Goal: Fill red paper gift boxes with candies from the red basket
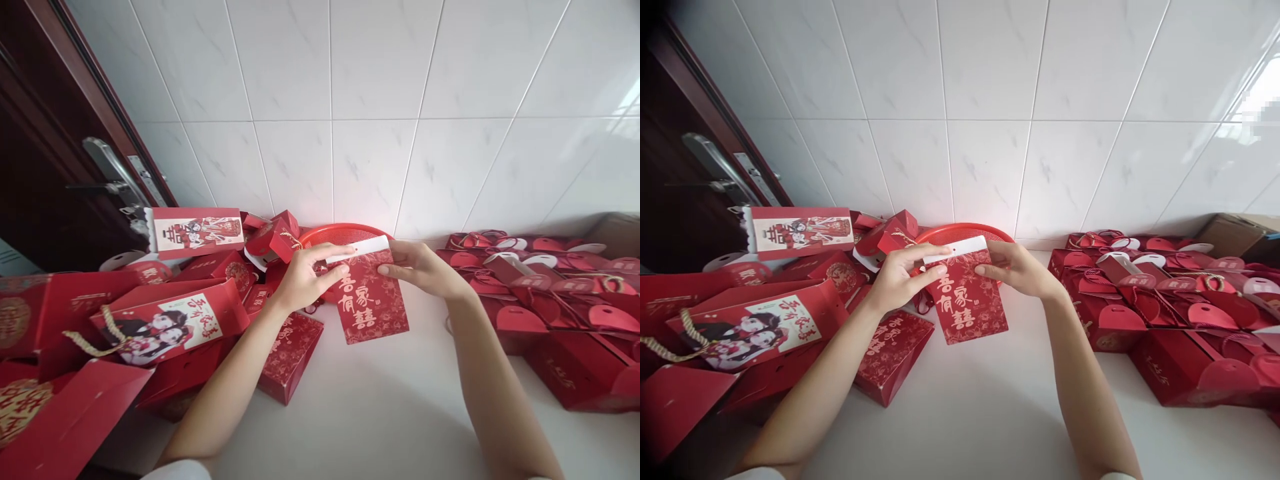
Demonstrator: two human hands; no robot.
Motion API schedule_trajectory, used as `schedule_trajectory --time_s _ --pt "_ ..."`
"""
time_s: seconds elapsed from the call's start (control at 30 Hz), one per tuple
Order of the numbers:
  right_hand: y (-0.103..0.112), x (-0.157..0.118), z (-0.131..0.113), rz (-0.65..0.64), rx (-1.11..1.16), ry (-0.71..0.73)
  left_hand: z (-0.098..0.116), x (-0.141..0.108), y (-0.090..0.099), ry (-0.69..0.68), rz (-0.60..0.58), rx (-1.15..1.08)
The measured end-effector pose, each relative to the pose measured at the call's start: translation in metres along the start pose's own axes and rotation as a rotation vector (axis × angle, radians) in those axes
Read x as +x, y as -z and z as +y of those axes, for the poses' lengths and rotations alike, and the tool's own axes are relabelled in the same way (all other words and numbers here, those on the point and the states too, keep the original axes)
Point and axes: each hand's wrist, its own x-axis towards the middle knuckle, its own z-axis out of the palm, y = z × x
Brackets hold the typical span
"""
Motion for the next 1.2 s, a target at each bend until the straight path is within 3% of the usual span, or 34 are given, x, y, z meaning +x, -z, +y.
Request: schedule_trajectory --time_s 0.1,0.27,0.5,0.7,0.87,0.97,1.07,1.2 --pt "-0.004 -0.001 0.002 0.056 0.124 0.009 -0.004 0.000 -0.003 0.060 0.054 -0.094" --pt "-0.008 -0.011 0.008 0.117 0.218 0.002 -0.004 0.001 -0.008 0.143 -0.032 -0.208" --pt "-0.023 -0.042 0.006 0.252 0.243 -0.120 0.000 -0.004 -0.023 0.101 -0.059 -0.181" --pt "-0.030 -0.065 0.016 0.292 0.213 -0.137 0.003 -0.009 -0.032 0.013 -0.107 -0.103" --pt "-0.038 -0.082 0.023 0.362 0.224 -0.206 0.008 -0.013 -0.038 -0.009 -0.191 -0.054" --pt "-0.045 -0.097 0.018 0.404 0.150 -0.200 0.011 -0.018 -0.044 -0.032 -0.283 -0.078" --pt "-0.052 -0.119 0.005 0.493 -0.061 -0.159 0.018 -0.023 -0.050 -0.104 -0.358 -0.110" --pt "-0.050 -0.176 -0.022 0.672 -0.378 -0.154 0.030 -0.027 -0.047 -0.215 -0.464 -0.080"
